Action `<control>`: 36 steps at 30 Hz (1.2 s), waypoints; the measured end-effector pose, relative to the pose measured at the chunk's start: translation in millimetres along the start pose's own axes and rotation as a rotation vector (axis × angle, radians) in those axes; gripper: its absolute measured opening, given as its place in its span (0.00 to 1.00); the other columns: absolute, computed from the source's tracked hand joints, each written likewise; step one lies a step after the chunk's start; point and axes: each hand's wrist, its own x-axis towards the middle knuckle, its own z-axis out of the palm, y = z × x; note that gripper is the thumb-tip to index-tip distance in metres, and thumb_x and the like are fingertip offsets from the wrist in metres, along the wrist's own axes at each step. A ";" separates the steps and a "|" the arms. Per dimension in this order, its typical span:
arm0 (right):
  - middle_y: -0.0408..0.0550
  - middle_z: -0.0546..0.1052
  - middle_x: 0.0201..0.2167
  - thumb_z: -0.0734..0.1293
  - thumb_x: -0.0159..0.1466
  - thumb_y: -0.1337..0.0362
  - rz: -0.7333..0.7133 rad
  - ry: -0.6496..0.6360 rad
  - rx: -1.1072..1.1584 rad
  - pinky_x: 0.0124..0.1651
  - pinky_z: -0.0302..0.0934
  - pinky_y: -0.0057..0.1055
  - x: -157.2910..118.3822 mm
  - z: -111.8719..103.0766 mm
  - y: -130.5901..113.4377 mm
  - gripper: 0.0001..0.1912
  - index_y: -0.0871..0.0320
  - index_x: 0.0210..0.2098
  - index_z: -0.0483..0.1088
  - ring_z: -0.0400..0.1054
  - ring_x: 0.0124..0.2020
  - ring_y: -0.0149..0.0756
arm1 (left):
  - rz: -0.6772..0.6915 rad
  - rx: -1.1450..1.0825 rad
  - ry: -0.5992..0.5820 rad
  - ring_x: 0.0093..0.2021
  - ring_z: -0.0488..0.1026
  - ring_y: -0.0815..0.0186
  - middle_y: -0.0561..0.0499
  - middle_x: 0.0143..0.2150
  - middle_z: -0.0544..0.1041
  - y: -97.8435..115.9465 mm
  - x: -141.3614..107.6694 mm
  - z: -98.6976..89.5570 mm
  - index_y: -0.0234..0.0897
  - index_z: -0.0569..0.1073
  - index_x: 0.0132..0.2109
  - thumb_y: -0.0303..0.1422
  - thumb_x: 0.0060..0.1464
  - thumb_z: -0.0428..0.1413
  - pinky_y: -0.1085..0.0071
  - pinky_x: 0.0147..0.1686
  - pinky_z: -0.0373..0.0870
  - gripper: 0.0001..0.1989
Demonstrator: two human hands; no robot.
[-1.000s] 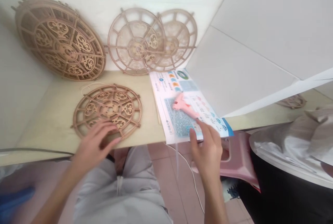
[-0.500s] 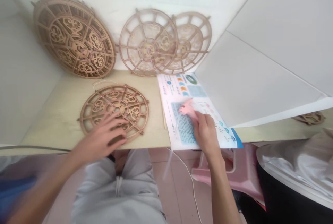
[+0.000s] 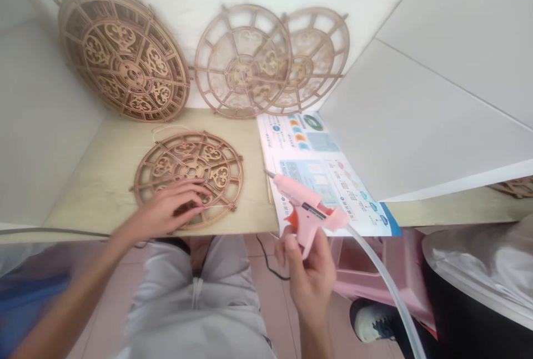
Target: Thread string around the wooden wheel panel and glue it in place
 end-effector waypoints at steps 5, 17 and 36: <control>0.45 0.70 0.32 0.61 0.73 0.58 0.130 -0.052 0.159 0.27 0.60 0.30 -31.4 20.8 -12.4 0.10 0.53 0.51 0.68 0.63 0.24 0.29 | 0.023 -0.074 0.040 0.67 0.65 0.60 0.49 0.57 0.78 -4.2 -2.8 5.2 0.39 0.74 0.42 0.36 0.70 0.52 0.57 0.68 0.60 0.09; 0.47 0.78 0.34 0.65 0.70 0.57 0.092 -0.552 -0.190 0.34 0.68 0.26 -39.2 8.1 6.6 0.15 0.57 0.51 0.74 0.69 0.31 0.33 | -0.022 -0.157 0.001 0.67 0.66 0.59 0.49 0.59 0.77 -9.1 -2.1 3.9 0.39 0.76 0.43 0.38 0.68 0.54 0.55 0.68 0.59 0.09; 0.48 0.80 0.37 0.65 0.70 0.54 0.129 -0.426 -0.244 0.44 0.71 0.30 -53.3 28.4 4.8 0.14 0.55 0.46 0.77 0.74 0.39 0.39 | -0.030 -0.135 -0.019 0.68 0.66 0.59 0.49 0.57 0.78 -5.3 -3.1 0.2 0.39 0.76 0.43 0.36 0.67 0.55 0.56 0.69 0.59 0.07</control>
